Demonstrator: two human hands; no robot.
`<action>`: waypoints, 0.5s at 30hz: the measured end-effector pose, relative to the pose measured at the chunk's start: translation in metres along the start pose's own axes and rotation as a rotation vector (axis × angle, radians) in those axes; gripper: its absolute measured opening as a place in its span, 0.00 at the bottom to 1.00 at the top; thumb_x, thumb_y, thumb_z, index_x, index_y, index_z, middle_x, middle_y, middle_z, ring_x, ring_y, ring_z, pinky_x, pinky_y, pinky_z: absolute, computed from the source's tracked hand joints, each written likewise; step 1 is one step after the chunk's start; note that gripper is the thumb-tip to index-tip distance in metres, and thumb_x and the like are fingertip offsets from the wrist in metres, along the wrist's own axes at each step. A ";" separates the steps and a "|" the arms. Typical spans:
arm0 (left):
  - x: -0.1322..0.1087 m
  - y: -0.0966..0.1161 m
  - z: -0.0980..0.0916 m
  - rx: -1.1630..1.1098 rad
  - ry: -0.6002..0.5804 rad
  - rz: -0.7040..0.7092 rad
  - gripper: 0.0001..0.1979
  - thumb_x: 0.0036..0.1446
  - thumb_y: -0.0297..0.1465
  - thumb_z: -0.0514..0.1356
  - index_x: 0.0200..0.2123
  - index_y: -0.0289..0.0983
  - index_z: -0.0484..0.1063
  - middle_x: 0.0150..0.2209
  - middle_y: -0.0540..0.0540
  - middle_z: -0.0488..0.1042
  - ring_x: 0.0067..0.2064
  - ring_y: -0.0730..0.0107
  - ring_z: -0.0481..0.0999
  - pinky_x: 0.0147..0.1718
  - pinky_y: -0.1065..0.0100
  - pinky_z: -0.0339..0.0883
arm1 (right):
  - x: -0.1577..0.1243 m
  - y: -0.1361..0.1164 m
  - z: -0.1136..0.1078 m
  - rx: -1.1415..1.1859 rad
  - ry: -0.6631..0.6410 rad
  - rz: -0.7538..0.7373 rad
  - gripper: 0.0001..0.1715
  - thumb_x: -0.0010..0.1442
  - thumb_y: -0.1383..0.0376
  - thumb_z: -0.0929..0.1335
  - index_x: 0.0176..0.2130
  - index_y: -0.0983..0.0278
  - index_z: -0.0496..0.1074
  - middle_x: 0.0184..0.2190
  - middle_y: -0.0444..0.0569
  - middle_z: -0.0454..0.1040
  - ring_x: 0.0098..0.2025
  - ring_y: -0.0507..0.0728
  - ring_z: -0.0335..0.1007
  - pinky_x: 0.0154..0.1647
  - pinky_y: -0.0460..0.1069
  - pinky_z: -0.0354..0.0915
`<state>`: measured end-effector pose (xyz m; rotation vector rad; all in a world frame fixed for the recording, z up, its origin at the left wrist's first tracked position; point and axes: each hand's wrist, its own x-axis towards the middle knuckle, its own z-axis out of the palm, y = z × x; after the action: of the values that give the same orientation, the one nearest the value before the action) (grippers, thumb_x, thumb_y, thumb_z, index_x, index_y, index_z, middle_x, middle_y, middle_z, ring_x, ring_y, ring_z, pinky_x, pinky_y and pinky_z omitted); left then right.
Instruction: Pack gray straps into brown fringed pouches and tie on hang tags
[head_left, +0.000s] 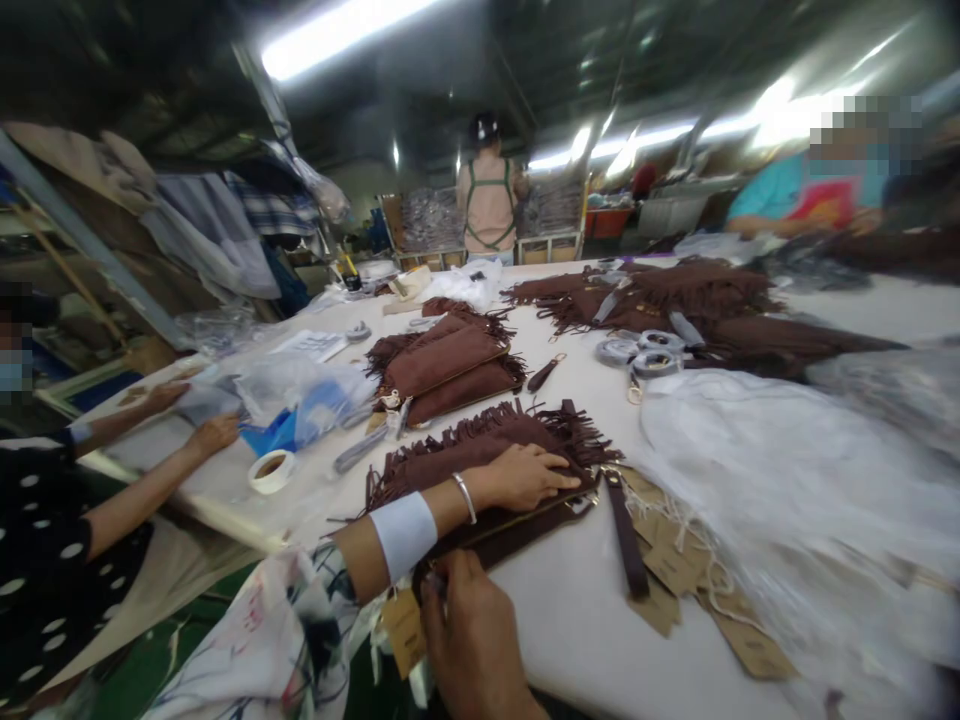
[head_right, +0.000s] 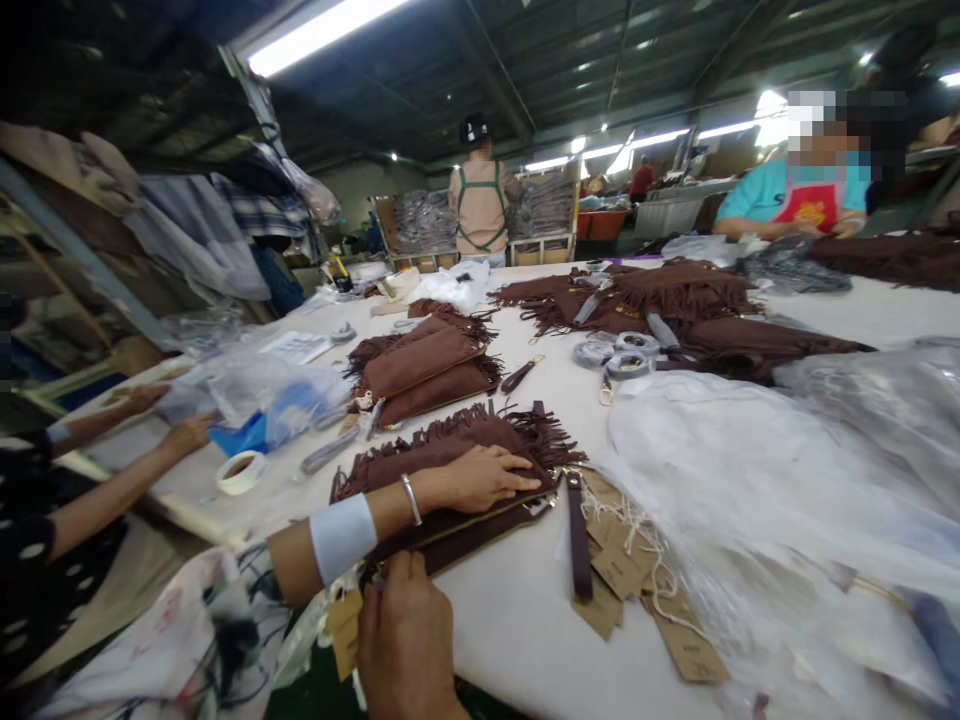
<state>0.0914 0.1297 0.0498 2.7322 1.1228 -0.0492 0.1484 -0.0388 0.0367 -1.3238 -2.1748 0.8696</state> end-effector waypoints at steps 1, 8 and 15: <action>-0.001 -0.001 0.000 -0.041 0.035 0.006 0.20 0.67 0.34 0.51 0.60 0.51 0.66 0.64 0.48 0.65 0.58 0.50 0.66 0.52 0.47 0.65 | -0.002 0.000 0.000 0.058 -0.028 -0.044 0.09 0.62 0.70 0.65 0.44 0.62 0.70 0.40 0.50 0.76 0.40 0.60 0.75 0.37 0.48 0.62; -0.074 0.000 -0.021 -0.203 0.349 -0.201 0.19 0.69 0.28 0.47 0.58 0.35 0.67 0.57 0.40 0.72 0.58 0.63 0.69 0.60 0.59 0.61 | 0.025 0.059 -0.068 -0.290 0.187 -0.162 0.17 0.63 0.75 0.63 0.50 0.64 0.70 0.45 0.52 0.73 0.46 0.60 0.69 0.44 0.50 0.61; -0.154 0.045 0.006 -0.017 0.202 -0.456 0.50 0.49 0.52 0.67 0.69 0.42 0.48 0.71 0.39 0.47 0.69 0.36 0.46 0.63 0.39 0.51 | 0.060 0.063 -0.085 -0.657 0.193 -0.208 0.09 0.66 0.72 0.64 0.39 0.62 0.72 0.36 0.51 0.75 0.41 0.62 0.68 0.41 0.54 0.58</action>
<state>0.0130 -0.0099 0.0664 2.4502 1.7705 0.1754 0.2165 0.0606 0.0543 -1.3429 -2.4743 -0.0748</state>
